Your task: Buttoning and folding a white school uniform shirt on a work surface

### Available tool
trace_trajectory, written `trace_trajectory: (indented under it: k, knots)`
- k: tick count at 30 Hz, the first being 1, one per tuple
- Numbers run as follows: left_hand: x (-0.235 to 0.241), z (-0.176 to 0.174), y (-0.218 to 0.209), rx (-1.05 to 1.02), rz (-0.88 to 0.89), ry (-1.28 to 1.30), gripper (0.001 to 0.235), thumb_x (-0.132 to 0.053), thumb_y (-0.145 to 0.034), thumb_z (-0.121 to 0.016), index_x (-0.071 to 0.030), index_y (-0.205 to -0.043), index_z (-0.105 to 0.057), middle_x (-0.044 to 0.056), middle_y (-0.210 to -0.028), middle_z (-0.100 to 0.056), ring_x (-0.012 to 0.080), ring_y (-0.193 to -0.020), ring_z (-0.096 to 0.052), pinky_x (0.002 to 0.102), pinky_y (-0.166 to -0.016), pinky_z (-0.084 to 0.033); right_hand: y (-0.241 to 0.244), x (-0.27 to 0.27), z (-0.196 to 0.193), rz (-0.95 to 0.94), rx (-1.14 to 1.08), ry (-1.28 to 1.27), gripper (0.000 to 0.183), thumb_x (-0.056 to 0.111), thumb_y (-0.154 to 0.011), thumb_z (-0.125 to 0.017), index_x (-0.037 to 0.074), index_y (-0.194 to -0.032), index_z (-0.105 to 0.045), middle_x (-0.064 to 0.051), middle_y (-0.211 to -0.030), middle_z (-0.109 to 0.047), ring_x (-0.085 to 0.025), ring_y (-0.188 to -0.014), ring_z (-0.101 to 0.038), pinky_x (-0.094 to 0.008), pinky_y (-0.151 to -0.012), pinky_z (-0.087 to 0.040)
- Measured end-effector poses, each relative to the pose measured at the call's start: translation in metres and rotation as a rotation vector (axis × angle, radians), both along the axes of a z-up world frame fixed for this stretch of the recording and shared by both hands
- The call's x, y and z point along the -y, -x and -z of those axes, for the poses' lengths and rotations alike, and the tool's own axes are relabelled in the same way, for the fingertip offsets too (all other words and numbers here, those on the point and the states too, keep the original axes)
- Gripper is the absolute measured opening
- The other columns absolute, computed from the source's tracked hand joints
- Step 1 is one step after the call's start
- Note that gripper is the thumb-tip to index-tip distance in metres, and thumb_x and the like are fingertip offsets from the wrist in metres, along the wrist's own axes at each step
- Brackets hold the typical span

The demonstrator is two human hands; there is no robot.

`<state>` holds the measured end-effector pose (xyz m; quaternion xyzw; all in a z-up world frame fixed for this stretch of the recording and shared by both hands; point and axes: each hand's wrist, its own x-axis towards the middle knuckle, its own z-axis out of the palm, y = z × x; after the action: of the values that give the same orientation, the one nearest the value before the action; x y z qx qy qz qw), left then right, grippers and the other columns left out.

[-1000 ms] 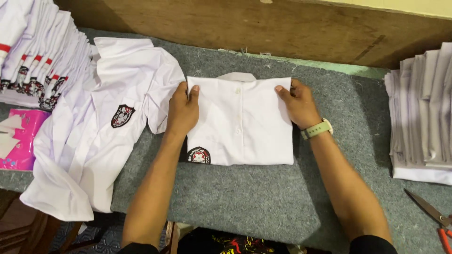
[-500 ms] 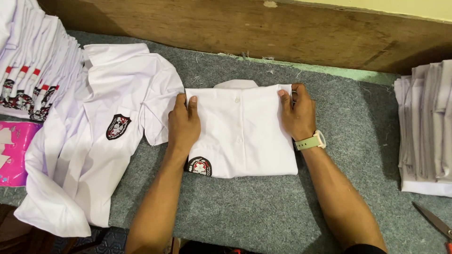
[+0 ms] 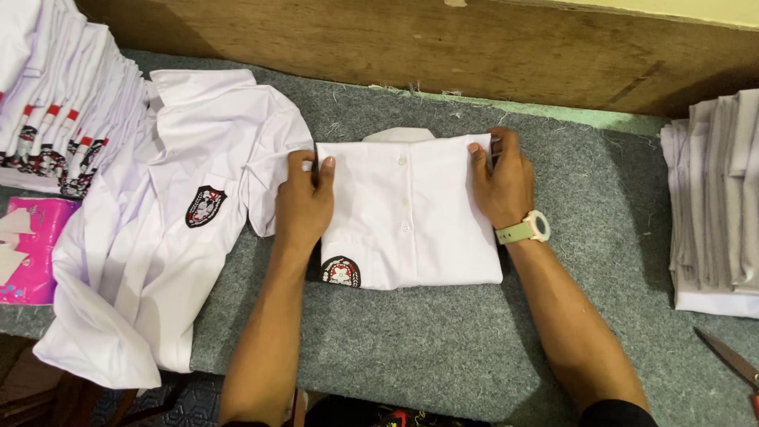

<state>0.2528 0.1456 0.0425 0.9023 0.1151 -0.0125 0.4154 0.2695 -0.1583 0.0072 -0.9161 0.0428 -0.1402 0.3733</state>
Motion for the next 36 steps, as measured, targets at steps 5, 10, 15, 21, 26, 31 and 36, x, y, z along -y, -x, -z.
trace_trajectory:
  k: [5,10,15,21,26,31,36]
  knots:
    - [-0.016,-0.065,0.069,-0.178,0.042,-0.034,0.052,-0.053,-0.1,-0.052,-0.009,-0.127,-0.057,0.021,-0.111,-0.076,0.0445,-0.108,-0.07,0.058,-0.092,-0.052,0.05,0.015,-0.06,-0.041,-0.145,0.016,0.037,0.026,-0.105,-0.065,0.004,-0.13,-0.052,-0.027,-0.112,-0.07,-0.053,-0.103,-0.067,-0.065,-0.083,-0.053]
    - [-0.032,-0.055,0.126,-0.536,0.187,0.1,0.05,-0.051,-0.089,-0.059,-0.023,-0.129,-0.066,0.0,-0.12,-0.074,0.0162,-0.108,-0.071,0.033,-0.099,-0.056,0.112,0.033,-0.07,-0.131,-0.789,-0.026,0.039,0.038,-0.102,-0.051,0.014,-0.13,-0.063,-0.005,-0.098,-0.074,-0.015,-0.056,-0.051,-0.028,-0.045,-0.042]
    - [-0.031,-0.02,0.148,-0.386,0.058,0.307,0.048,-0.032,-0.091,-0.071,-0.018,-0.136,-0.066,0.001,-0.086,-0.059,0.0119,-0.058,-0.051,0.025,-0.05,-0.042,0.146,0.033,-0.04,-0.126,-0.708,-0.312,0.034,0.032,-0.092,-0.07,0.008,-0.116,-0.075,-0.002,-0.073,-0.065,-0.014,-0.053,-0.055,-0.031,-0.049,-0.045]
    - [-0.028,-0.015,0.15,-0.388,0.049,0.218,0.04,-0.044,-0.096,-0.061,-0.014,-0.12,-0.071,-0.002,-0.062,-0.047,0.0098,-0.05,-0.037,0.027,-0.049,-0.027,0.154,0.031,-0.02,-0.079,-0.491,-0.364,0.023,0.03,-0.095,-0.07,0.009,-0.103,-0.072,-0.006,-0.057,-0.065,-0.013,-0.048,-0.052,-0.028,-0.05,-0.04]
    - [-0.025,-0.013,0.149,-0.302,0.023,0.166,0.03,-0.037,-0.099,-0.066,-0.012,-0.084,-0.075,-0.003,-0.063,-0.052,0.0109,-0.062,-0.046,0.028,-0.06,-0.034,0.155,0.028,-0.011,-0.039,-0.465,-0.368,0.019,0.024,-0.096,-0.071,0.005,-0.1,-0.073,-0.006,-0.067,-0.067,-0.014,-0.051,-0.053,-0.029,-0.049,-0.042]
    - [-0.025,-0.001,0.15,-0.182,-0.037,0.113,0.025,-0.03,-0.092,-0.077,-0.011,-0.077,-0.085,0.006,-0.052,-0.053,0.0157,-0.052,-0.05,0.032,-0.049,-0.04,0.154,0.025,-0.004,0.021,-0.38,-0.18,0.025,0.025,-0.095,-0.077,0.007,-0.111,-0.07,-0.015,-0.082,-0.078,-0.032,-0.068,-0.073,-0.041,-0.065,-0.056]
    - [-0.021,-0.003,0.149,-0.15,-0.066,0.031,0.023,-0.029,-0.088,-0.077,-0.008,-0.081,-0.083,0.006,-0.047,-0.044,0.0193,-0.049,-0.051,0.032,-0.052,-0.041,0.156,0.021,-0.008,0.025,-0.401,-0.063,0.033,0.029,-0.097,-0.072,0.01,-0.121,-0.058,-0.014,-0.076,-0.075,-0.035,-0.067,-0.072,-0.044,-0.067,-0.053]
